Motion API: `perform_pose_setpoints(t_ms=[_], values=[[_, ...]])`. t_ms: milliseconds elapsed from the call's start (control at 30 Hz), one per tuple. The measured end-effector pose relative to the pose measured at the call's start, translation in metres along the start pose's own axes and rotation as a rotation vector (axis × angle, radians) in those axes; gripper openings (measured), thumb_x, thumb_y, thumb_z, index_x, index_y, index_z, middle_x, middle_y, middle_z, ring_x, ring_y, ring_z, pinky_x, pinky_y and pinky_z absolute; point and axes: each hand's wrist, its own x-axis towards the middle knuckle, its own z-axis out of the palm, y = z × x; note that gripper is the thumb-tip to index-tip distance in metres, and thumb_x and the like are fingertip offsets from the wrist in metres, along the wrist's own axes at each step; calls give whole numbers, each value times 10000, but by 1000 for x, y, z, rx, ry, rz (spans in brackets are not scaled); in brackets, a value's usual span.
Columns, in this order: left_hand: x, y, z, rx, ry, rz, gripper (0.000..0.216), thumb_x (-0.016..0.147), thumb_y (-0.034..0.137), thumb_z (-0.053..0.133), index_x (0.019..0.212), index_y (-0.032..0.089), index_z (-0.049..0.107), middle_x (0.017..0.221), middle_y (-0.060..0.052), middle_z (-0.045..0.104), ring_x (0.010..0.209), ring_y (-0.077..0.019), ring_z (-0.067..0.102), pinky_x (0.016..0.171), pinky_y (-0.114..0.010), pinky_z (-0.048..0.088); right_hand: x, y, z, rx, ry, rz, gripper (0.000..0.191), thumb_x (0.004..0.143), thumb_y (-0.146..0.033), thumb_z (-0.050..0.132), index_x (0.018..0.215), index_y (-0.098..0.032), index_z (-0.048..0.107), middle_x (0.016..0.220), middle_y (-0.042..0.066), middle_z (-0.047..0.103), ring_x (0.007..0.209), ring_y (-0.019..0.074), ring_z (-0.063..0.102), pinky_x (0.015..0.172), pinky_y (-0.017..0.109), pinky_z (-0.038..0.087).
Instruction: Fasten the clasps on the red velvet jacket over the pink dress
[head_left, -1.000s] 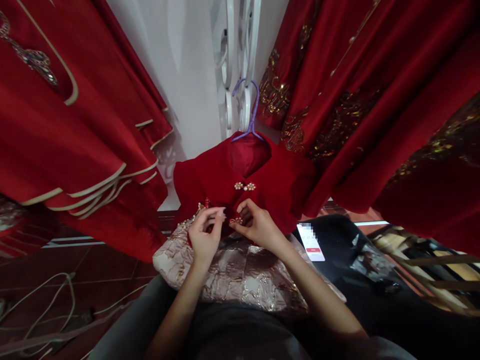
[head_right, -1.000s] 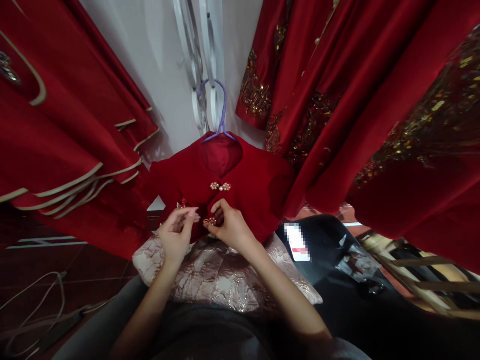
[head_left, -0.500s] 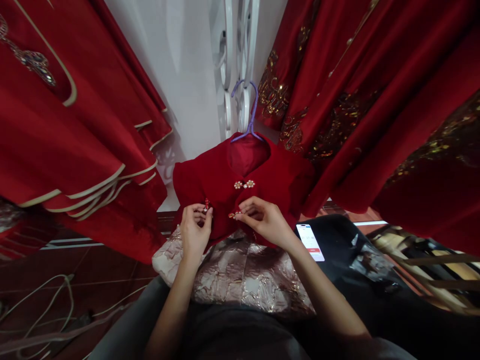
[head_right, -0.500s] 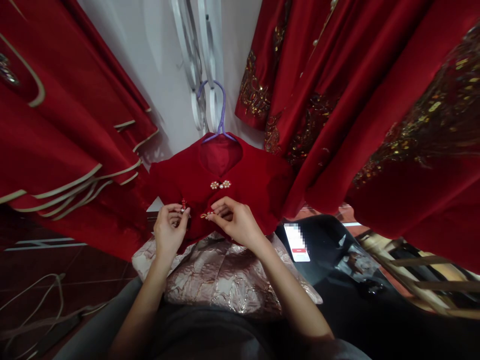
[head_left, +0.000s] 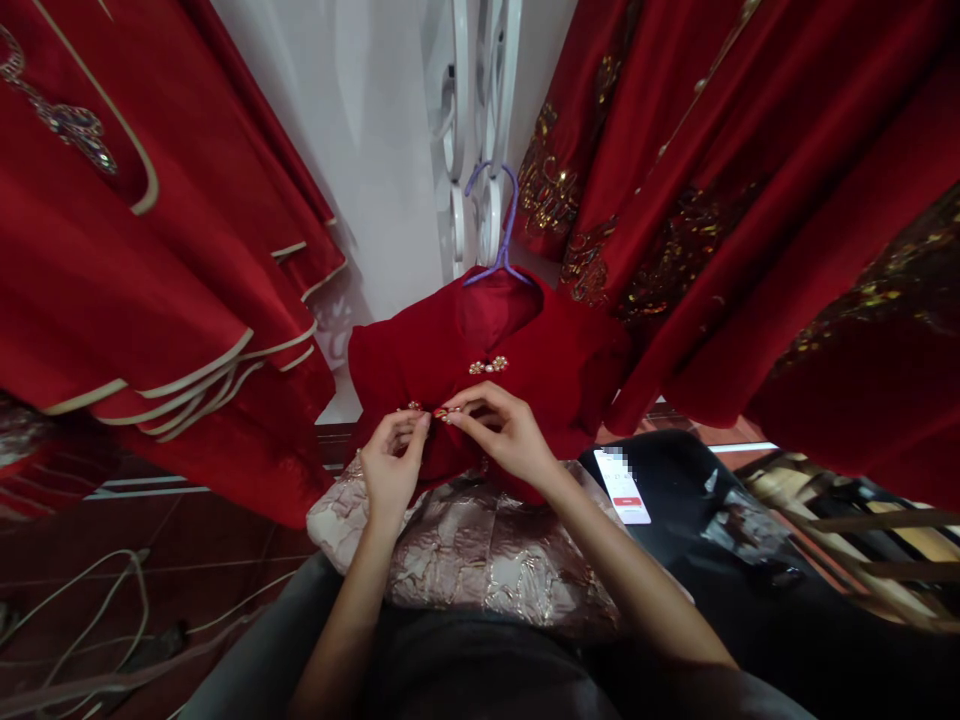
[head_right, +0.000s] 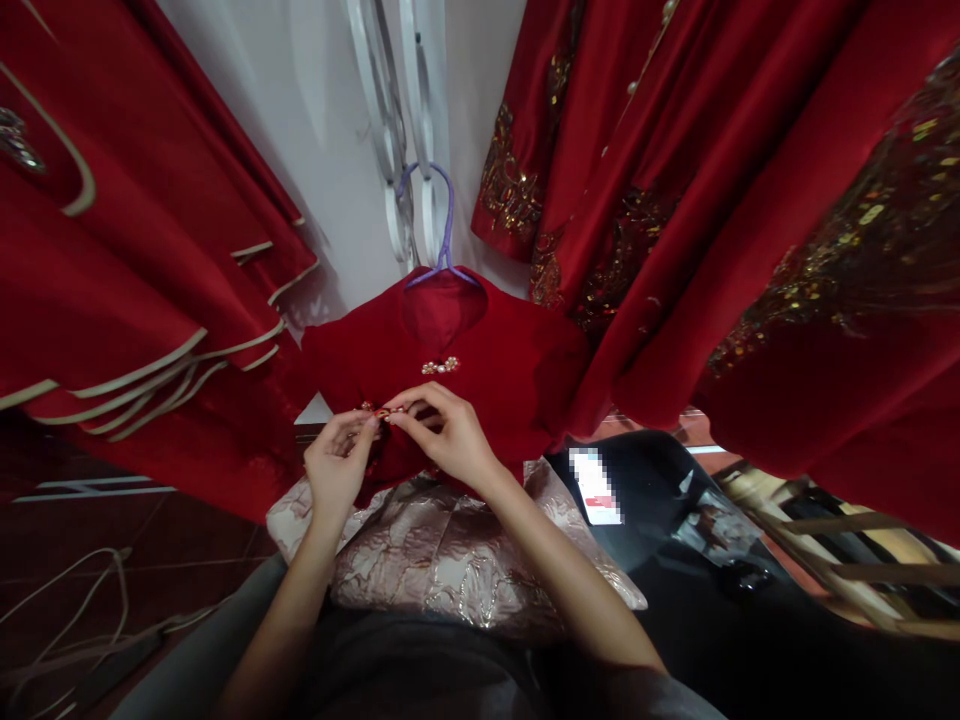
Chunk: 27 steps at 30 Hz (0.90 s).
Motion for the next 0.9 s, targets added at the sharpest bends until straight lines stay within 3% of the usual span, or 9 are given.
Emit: perform_pose_setpoints(t_ms=[133, 300, 600, 900], values=[[1, -1, 2, -77, 27, -65, 247, 790, 364, 697, 899, 145, 663, 845, -48, 723, 745, -145, 695, 708, -245, 584, 9, 14, 15, -144, -26, -45, 175, 872, -295, 630, 1019, -219, 687, 931, 25, 645, 799, 108, 629, 654, 204, 538], [1, 2, 2, -95, 63, -109, 294, 816, 402, 668, 940, 136, 693, 900, -70, 735, 773, -163, 706, 757, -279, 595, 11, 23, 17, -202, -32, -73, 167, 890, -268, 606, 1022, -226, 698, 923, 23, 647, 797, 109, 631, 683, 216, 550], [-1, 6, 2, -84, 16, -54, 296, 775, 357, 721, 983, 150, 688, 992, -83, 727, 874, -174, 702, 810, -291, 588, 8, 20, 17, -238, -31, -97, 181, 909, -259, 573, 1034, -240, 703, 932, 24, 633, 797, 108, 621, 698, 226, 548], [-2, 3, -1, 33, -33, 3, 283, 835, 345, 650, 1046, 167, 713, 1022, -81, 721, 895, -178, 703, 844, -308, 578, 9, 23, 24, -265, 24, -69, 175, 911, -294, 565, 1012, -224, 691, 956, 29, 628, 809, 107, 613, 746, 228, 555]])
